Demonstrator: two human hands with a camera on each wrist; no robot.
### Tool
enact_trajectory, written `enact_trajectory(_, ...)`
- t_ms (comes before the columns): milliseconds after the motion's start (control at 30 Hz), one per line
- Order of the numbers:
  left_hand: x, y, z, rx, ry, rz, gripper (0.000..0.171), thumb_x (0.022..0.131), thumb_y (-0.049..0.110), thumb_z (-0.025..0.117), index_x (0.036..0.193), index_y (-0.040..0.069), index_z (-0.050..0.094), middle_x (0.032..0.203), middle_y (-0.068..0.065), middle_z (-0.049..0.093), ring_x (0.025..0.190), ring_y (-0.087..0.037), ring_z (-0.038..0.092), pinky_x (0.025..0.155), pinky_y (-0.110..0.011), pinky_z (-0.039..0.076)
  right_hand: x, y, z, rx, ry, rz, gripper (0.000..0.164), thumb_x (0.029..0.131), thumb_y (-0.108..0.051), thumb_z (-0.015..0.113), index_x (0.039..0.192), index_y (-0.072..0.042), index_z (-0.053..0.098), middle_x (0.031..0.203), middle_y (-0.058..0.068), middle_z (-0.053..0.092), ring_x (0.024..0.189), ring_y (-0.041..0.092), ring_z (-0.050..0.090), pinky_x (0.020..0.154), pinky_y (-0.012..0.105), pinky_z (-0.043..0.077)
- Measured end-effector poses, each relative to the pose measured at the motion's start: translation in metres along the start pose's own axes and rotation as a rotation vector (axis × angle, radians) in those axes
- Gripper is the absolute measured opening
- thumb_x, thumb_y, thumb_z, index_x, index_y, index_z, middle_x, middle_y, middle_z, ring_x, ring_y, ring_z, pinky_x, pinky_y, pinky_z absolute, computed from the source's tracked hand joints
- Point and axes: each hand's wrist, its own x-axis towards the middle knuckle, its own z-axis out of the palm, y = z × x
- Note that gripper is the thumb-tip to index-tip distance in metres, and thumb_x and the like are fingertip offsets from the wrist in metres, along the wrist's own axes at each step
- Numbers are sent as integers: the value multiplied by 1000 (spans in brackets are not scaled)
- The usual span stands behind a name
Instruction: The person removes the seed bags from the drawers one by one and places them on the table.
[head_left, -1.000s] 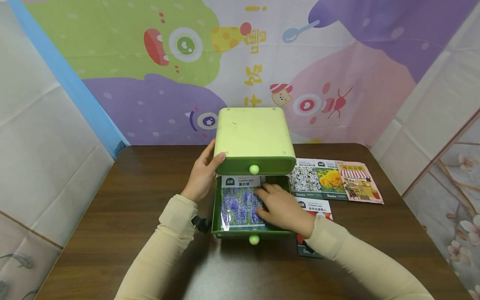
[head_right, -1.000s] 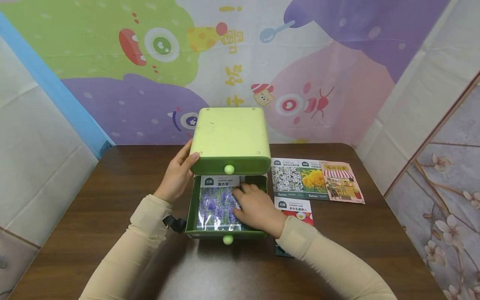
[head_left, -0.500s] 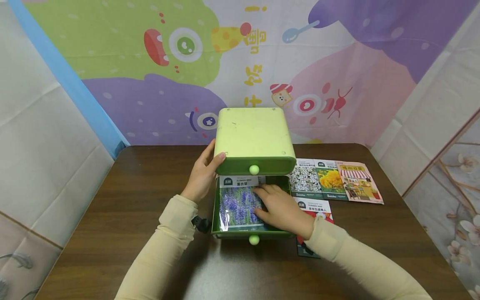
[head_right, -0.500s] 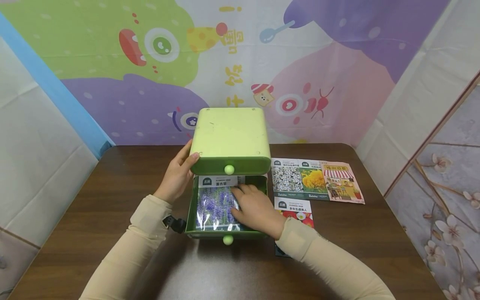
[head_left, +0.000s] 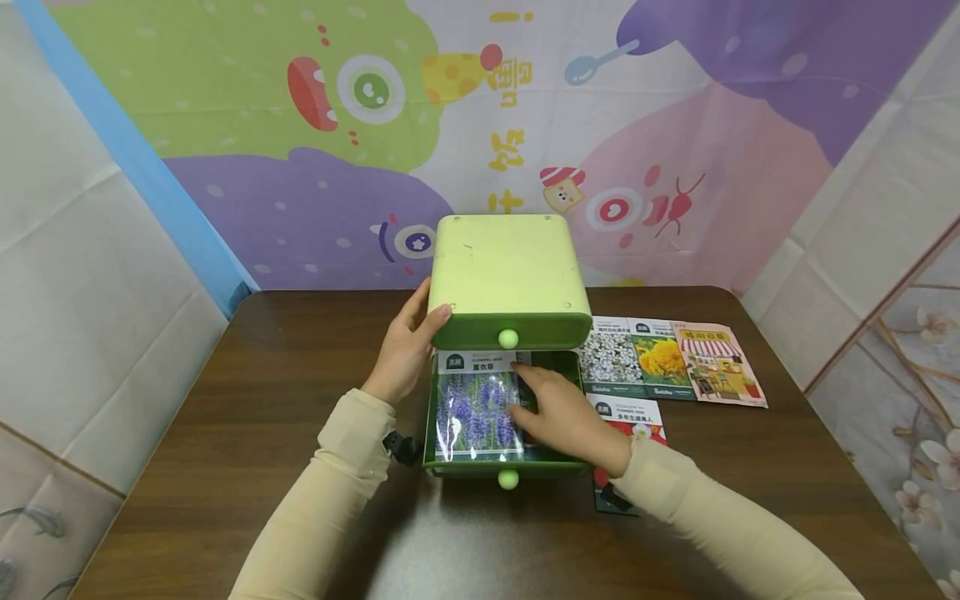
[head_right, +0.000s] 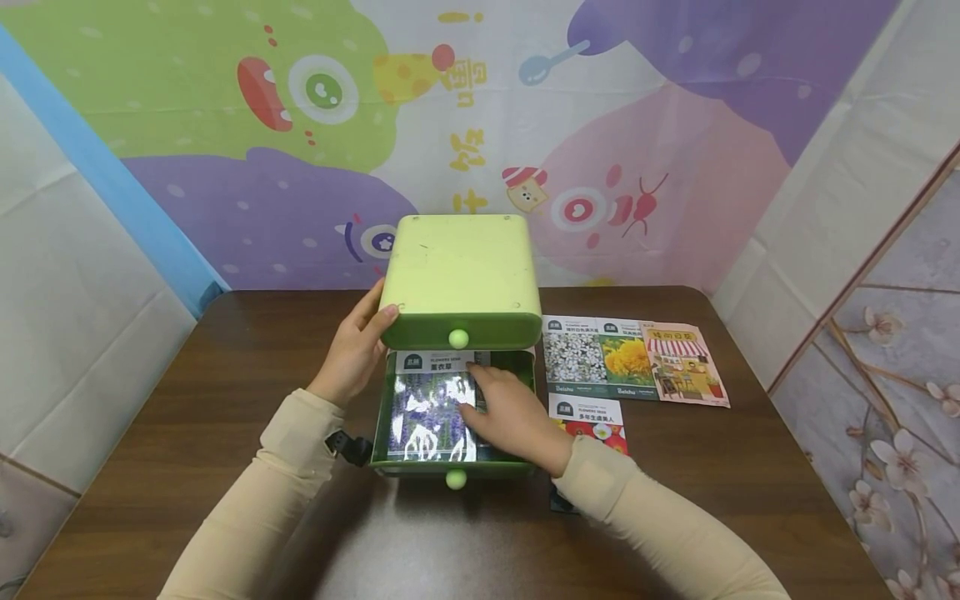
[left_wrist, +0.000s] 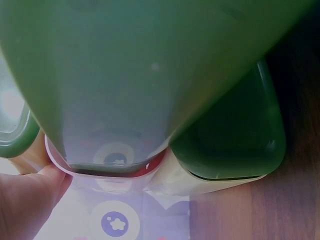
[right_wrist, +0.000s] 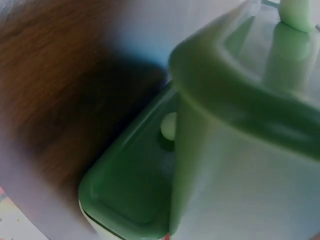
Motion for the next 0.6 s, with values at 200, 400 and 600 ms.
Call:
enact_trajectory(200, 0, 0, 0, -9, -2, 3, 69, 98, 30, 57, 158, 27, 21, 158, 0, 31, 105, -11, 62, 89, -26, 54, -2, -2, -5, 216, 2, 62, 65, 94, -23, 63, 149, 1, 38, 142, 20, 52, 113, 31, 63, 92, 43, 54)
enact_trajectory(400, 0, 0, 0, -12, -3, 2, 69, 98, 30, 57, 158, 27, 21, 158, 0, 31, 104, -10, 62, 87, -25, 55, -1, -1, -7, 400, -6, 98, 65, 94, -17, 62, 151, -1, 34, 143, 20, 51, 112, 29, 65, 84, 34, 57)
enact_trajectory(600, 0, 0, 0, -16, -1, 2, 69, 98, 30, 57, 158, 26, 21, 158, -1, 32, 105, -10, 62, 88, -25, 55, 2, 4, -4, 552, -9, 170, 65, 94, -14, 62, 151, -1, 34, 143, 22, 51, 108, 30, 68, 71, 27, 54)
